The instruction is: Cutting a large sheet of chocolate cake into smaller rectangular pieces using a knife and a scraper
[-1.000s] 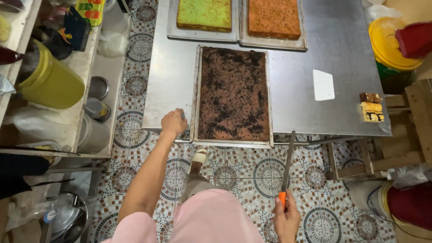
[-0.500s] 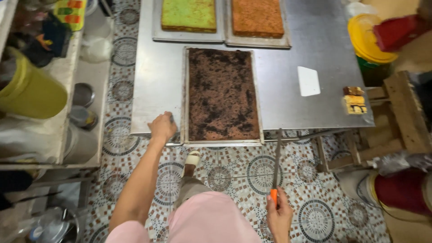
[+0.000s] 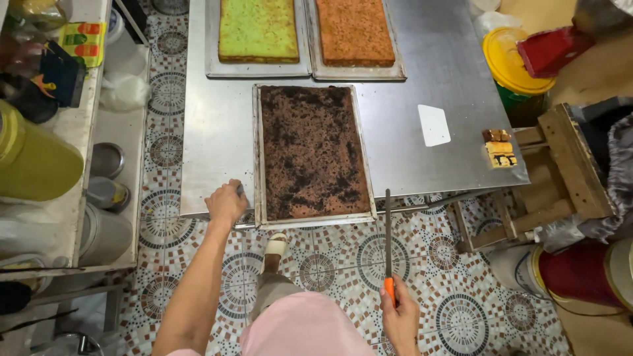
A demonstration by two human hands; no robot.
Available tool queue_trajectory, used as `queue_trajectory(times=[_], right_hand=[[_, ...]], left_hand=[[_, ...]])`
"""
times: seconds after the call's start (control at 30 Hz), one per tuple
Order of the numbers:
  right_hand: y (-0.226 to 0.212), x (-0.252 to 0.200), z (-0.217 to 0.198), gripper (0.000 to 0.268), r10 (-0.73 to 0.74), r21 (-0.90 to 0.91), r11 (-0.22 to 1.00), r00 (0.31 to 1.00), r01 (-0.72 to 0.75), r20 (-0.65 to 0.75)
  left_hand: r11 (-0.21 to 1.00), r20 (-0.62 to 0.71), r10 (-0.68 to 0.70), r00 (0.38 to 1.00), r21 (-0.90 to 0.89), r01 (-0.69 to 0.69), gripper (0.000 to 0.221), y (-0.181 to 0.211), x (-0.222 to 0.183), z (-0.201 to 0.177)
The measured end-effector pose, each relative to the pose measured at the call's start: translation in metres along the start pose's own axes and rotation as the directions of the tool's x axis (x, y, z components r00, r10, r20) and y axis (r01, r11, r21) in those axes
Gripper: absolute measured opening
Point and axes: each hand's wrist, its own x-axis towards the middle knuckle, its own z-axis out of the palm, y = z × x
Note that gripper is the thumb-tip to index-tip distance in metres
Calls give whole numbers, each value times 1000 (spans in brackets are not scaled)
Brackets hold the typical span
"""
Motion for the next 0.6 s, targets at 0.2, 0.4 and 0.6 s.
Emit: queue_trajectory(times=[0.2, 0.4, 0.6], right_hand=[[-6, 2, 2, 57, -147, 43, 988, 989, 146, 7], [-61, 11, -5, 55, -510, 155, 844, 857, 514, -67], [-130, 46, -9, 64, -823, 221, 468, 513, 855, -244]], left_hand=[[1000, -23, 9, 1000, 10, -9, 34, -6, 4, 7], [1000, -9, -10, 1000, -7, 10, 33, 1, -1, 1], [1000, -19, 11, 1000, 8, -11, 28, -5, 4, 7]])
